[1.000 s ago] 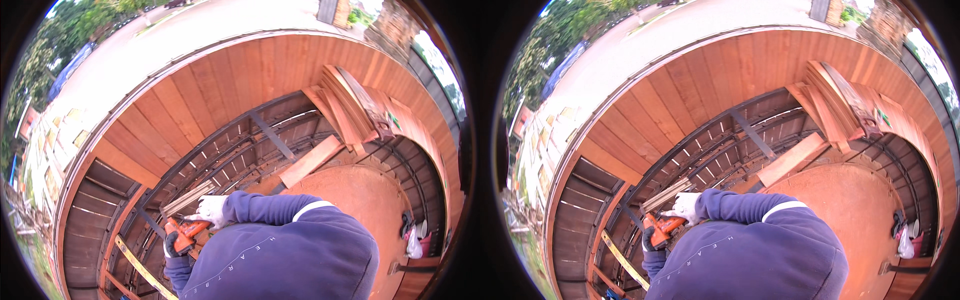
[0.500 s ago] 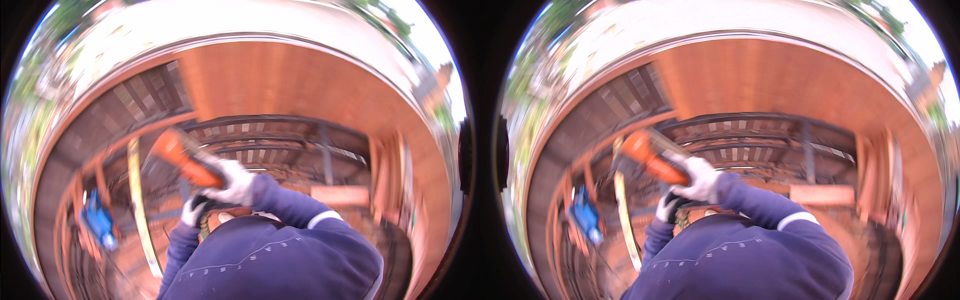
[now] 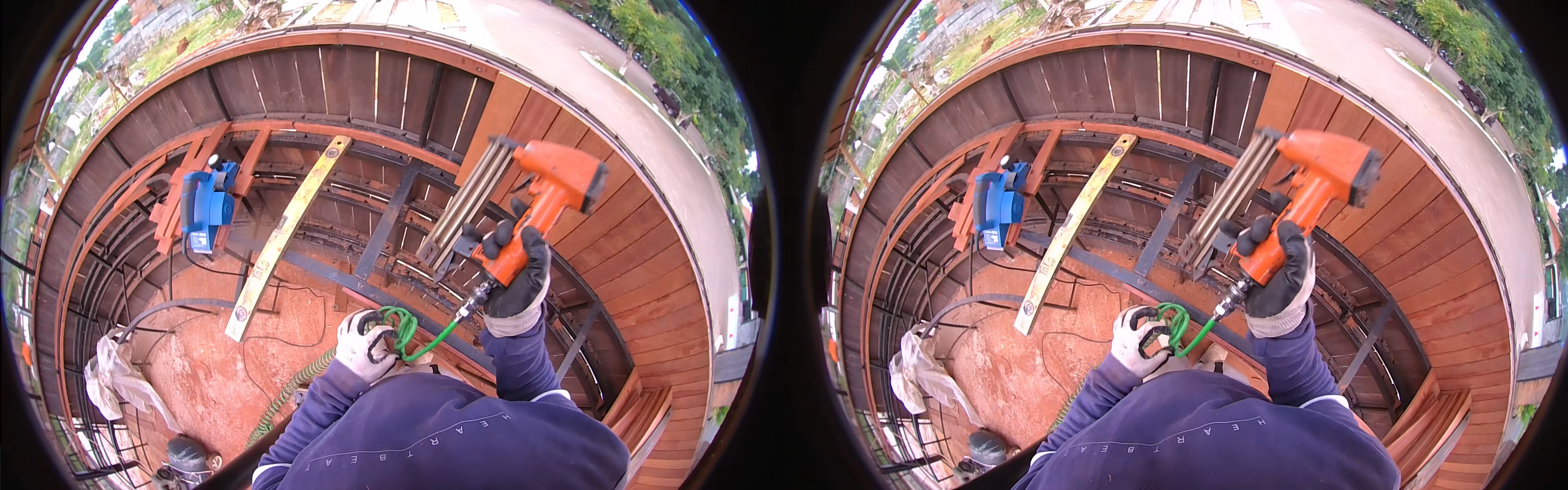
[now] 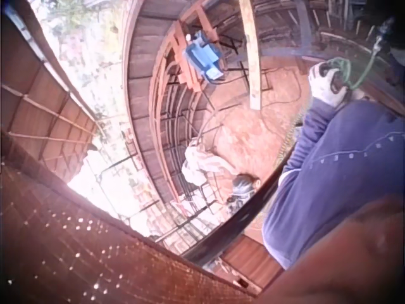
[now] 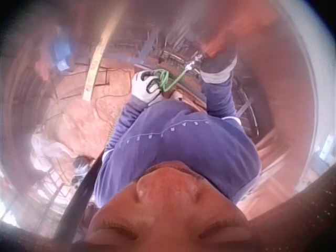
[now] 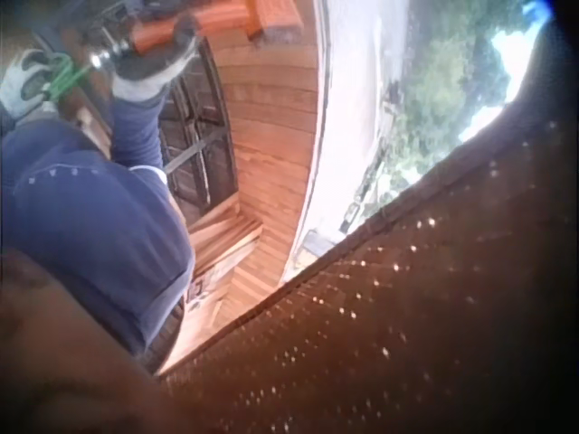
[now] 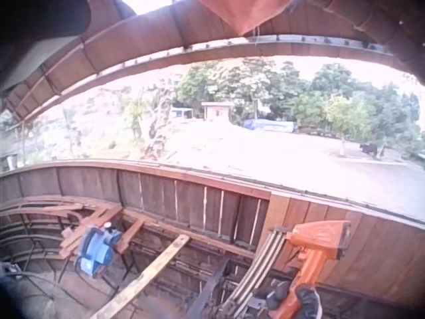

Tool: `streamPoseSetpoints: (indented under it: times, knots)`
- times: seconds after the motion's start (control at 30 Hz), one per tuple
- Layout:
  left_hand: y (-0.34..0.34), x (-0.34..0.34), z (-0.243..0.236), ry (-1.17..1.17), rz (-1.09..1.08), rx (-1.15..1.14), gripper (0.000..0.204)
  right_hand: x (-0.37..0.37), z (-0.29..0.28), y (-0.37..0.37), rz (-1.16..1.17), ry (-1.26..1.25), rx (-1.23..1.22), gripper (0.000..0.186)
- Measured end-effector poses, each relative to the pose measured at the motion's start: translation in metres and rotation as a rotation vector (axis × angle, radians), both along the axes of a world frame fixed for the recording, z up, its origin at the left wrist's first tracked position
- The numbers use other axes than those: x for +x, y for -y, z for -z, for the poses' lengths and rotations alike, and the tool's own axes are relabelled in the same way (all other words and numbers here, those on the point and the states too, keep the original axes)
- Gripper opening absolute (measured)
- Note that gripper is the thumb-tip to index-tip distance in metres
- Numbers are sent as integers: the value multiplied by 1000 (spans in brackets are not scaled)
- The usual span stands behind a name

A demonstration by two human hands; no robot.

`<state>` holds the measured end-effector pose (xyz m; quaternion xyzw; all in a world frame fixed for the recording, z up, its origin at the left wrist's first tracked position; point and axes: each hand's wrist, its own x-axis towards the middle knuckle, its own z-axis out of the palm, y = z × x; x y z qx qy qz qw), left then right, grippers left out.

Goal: The person installs wooden planks onto a curved metal framework. They use a nail gun to secure the planks, a level to check alignment, and a sander to smooth the wood. The person also picks up and places planks and tools on the framework.

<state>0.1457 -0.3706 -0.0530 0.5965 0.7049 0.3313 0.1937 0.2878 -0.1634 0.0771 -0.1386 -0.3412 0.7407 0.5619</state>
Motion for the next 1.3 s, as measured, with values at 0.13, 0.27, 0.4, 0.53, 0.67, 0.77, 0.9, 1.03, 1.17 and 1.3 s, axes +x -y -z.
streamPoseSetpoints:
  times: [0.13,0.27,0.4,0.53,0.67,0.77,0.9,1.03,1.17,1.3]
  knots:
    - [13,11,42,341,91,49,83,1,60,2,-125,26,-308,36]
    - [10,4,39,333,346,-198,45,-6,83,-1,-141,86,-444,33]
    - [30,-26,26,312,273,-430,24,-15,89,-11,-111,11,-382,32]
    - [68,-59,4,316,-71,-587,21,-25,117,-7,-130,157,-398,29]
    - [85,-95,10,228,-202,-395,22,-62,150,8,-247,96,-468,30]
    - [85,-120,-8,155,-381,-333,22,-101,159,11,-374,-23,-544,24]
    - [76,-150,1,225,-430,-324,21,-144,182,5,-470,-101,-575,22]
    - [71,-169,42,319,-275,-386,17,-156,203,15,-489,-28,-714,27]
    - [46,-186,65,619,-83,-332,23,-156,210,24,-377,77,-727,24]
    - [-19,-179,18,323,196,-45,27,-150,256,21,25,644,-529,22]
